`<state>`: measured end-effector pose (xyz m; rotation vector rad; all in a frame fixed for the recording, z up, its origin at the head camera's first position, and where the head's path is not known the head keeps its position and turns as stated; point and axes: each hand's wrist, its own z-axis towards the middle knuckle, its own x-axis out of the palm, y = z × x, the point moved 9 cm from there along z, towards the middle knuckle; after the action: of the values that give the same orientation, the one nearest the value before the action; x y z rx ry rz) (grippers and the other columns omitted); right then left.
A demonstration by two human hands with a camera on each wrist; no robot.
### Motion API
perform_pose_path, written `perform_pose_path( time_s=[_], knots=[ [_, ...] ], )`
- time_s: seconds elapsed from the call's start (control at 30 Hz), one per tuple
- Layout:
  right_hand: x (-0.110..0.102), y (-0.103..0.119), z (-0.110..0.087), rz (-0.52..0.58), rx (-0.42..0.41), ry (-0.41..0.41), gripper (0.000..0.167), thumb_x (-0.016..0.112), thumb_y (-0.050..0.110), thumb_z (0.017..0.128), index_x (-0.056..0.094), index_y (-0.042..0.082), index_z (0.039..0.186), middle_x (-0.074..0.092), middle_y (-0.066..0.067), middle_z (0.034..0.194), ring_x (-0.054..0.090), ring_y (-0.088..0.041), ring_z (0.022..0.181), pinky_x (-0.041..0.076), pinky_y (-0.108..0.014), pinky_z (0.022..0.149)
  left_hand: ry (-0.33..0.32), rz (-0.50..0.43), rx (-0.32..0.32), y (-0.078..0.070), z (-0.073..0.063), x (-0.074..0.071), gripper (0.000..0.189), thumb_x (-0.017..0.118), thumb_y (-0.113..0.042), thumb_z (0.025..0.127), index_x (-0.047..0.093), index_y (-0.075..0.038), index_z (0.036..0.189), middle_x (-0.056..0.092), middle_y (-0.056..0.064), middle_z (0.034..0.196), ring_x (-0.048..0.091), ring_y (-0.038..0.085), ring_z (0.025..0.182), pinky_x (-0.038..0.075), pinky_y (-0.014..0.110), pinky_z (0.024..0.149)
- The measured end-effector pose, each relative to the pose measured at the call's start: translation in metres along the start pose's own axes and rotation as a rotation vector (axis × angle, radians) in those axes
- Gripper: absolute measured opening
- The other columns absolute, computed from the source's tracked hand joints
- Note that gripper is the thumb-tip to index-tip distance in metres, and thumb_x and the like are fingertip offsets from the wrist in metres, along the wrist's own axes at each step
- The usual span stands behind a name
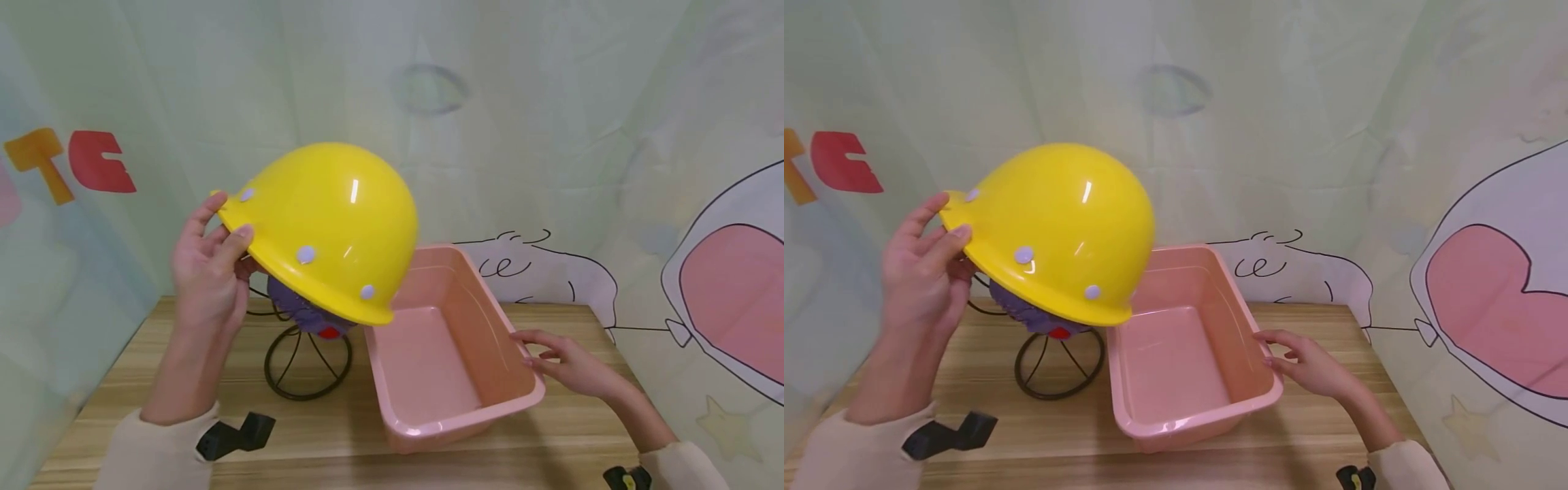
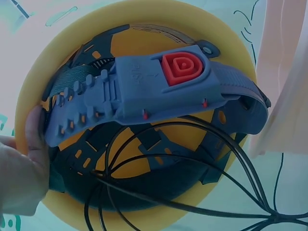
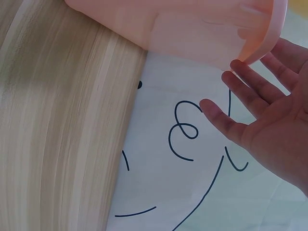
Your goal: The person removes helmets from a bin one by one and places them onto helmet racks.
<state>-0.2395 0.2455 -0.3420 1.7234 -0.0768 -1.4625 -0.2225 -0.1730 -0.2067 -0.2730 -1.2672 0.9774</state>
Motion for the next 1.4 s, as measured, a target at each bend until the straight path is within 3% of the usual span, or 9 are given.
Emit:
perform_pose_path(
  time_s=[0.67, 0.97, 1.27, 1.4],
  knots=[
    [0.001, 0.003, 0.000, 0.011, 0.010, 0.013, 0.040, 0.059, 0.019, 0.090, 0.051, 0.008, 0.127, 0.053, -0.012, 0.127, 0.046, -0.034, 0.116, 0.048, -0.046, 0.082, -0.050, -0.065, -0.014, -0.001, -0.002, -0.031, 0.047, 0.054, 0.013, 0.084, 0.038, 0.000, 0.125, 0.059, 0.019, 0.106, 0.064, 0.026, 0.089, 0.053, 0.033, 0.071],
    [0.001, -0.001, -0.002, 0.009, 0.012, 0.002, 0.040, 0.058, 0.020, 0.090, 0.051, 0.008, 0.128, 0.052, -0.013, 0.127, 0.047, -0.032, 0.114, 0.048, -0.045, 0.082, -0.048, -0.137, -0.006, -0.002, -0.003, -0.045, 0.044, 0.051, 0.016, 0.084, 0.038, 0.001, 0.123, 0.063, 0.019, 0.100, 0.065, 0.025, 0.084, 0.055, 0.030, 0.067],
    [0.000, 0.001, -0.002, 0.002, 0.008, 0.004, 0.040, 0.058, 0.020, 0.090, 0.051, 0.008, 0.128, 0.052, -0.012, 0.128, 0.047, -0.030, 0.115, 0.049, -0.041, 0.082, -0.023, -0.121, -0.003, -0.004, -0.006, -0.054, 0.049, 0.052, 0.013, 0.085, 0.034, 0.000, 0.129, 0.059, 0.018, 0.109, 0.063, 0.026, 0.088, 0.051, 0.032, 0.075],
    [0.000, 0.000, -0.001, -0.004, 0.008, -0.003, 0.040, 0.058, 0.020, 0.090, 0.051, 0.008, 0.128, 0.053, -0.012, 0.127, 0.048, -0.030, 0.114, 0.049, -0.040, 0.081, -0.023, -0.140, -0.007, -0.002, -0.006, -0.059, 0.048, 0.051, 0.014, 0.086, 0.033, 0.001, 0.128, 0.062, 0.017, 0.098, 0.063, 0.025, 0.079, 0.054, 0.030, 0.070]
  ],
)
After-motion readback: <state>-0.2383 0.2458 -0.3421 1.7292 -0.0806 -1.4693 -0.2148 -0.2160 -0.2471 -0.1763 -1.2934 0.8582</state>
